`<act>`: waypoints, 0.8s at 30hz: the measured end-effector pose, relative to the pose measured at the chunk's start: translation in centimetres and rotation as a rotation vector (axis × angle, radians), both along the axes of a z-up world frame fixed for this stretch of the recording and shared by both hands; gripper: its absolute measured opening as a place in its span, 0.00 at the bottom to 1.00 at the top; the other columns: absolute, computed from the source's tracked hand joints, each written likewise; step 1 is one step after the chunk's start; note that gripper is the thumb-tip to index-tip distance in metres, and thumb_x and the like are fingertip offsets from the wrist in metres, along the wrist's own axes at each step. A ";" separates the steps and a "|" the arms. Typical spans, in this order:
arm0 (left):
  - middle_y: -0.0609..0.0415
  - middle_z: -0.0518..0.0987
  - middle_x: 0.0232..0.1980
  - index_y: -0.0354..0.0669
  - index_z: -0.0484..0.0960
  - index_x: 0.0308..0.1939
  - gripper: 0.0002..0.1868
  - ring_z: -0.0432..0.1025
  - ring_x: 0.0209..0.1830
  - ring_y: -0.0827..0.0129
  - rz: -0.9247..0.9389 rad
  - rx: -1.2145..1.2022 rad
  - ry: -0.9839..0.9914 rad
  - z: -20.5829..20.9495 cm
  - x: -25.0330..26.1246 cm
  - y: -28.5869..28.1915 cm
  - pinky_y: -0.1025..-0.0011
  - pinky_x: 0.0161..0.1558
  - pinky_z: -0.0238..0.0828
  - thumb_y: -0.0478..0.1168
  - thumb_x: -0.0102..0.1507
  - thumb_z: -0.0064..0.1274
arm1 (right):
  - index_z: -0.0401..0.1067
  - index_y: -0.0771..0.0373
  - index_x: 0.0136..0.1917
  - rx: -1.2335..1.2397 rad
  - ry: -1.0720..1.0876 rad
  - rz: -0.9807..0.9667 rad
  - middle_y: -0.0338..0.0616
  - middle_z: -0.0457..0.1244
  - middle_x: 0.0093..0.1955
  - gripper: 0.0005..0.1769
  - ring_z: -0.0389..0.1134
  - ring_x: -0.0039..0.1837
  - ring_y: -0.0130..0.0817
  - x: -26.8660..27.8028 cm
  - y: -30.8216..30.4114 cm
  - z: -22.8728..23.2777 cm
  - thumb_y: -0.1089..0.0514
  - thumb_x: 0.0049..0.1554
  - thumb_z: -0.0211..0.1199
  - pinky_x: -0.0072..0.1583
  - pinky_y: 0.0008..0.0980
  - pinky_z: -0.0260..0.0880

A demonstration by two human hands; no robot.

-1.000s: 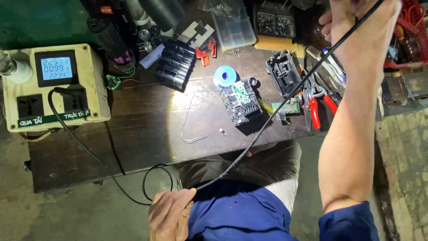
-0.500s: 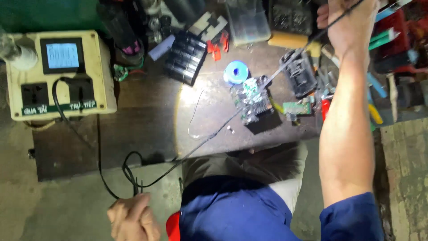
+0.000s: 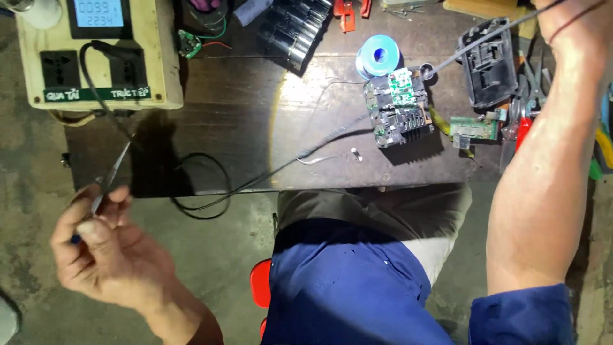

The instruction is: Soldering wires to a circuit board and battery pack using a soldering iron and other hand tools.

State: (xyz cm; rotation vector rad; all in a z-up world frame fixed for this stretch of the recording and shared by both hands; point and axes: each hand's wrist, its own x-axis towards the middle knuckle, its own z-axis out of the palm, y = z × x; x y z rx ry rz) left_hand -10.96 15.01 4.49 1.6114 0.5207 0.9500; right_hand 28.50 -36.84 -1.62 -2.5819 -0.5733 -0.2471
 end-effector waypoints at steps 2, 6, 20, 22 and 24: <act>0.36 0.76 0.55 0.32 0.74 0.59 0.13 0.75 0.45 0.52 0.111 0.234 -0.112 0.3 1.2 -1.2 0.60 0.53 0.78 0.40 0.78 0.46 | 0.74 0.58 0.58 0.040 0.018 0.027 0.38 0.67 0.57 0.11 0.69 0.62 0.32 -2.2 -0.7 1.1 0.71 0.82 0.64 0.64 0.39 0.68; 0.39 0.67 0.45 0.24 0.72 0.47 0.09 0.65 0.30 0.54 0.236 0.750 -0.331 -0.9 0.1 -2.6 0.58 0.29 0.74 0.19 0.70 0.35 | 0.72 0.63 0.63 0.121 0.078 0.073 0.42 0.66 0.62 0.11 0.67 0.67 0.35 -4.9 -1.0 3.1 0.74 0.88 0.65 0.70 0.42 0.67; 0.57 0.70 0.36 0.49 0.83 0.46 0.10 0.61 0.30 0.61 -0.300 1.252 0.375 -2.7 4.8 -6.9 0.64 0.32 0.57 0.48 0.69 0.63 | 0.73 0.82 0.67 0.270 -0.230 -0.170 0.61 0.69 0.49 0.17 0.67 0.43 0.41 -21.4 12.3 9.2 0.74 0.69 0.73 0.43 0.37 0.68; 0.59 0.67 0.31 0.51 0.82 0.40 0.07 0.59 0.29 0.63 -0.314 1.296 0.386 -2.3 5.4 -6.6 0.65 0.32 0.54 0.44 0.71 0.58 | 0.74 0.79 0.63 0.356 -0.125 -0.299 0.56 0.68 0.49 0.20 0.66 0.43 0.35 -23.7 14.4 7.8 0.66 0.63 0.76 0.42 0.31 0.68; 0.59 0.69 0.31 0.49 0.80 0.38 0.11 0.62 0.29 0.63 -0.284 1.297 0.394 -2.2 5.8 -6.4 0.65 0.32 0.55 0.46 0.73 0.55 | 0.73 0.79 0.65 0.280 -0.129 -0.285 0.60 0.65 0.53 0.44 0.62 0.34 0.28 -25.2 15.6 6.0 0.47 0.47 0.85 0.29 0.23 0.60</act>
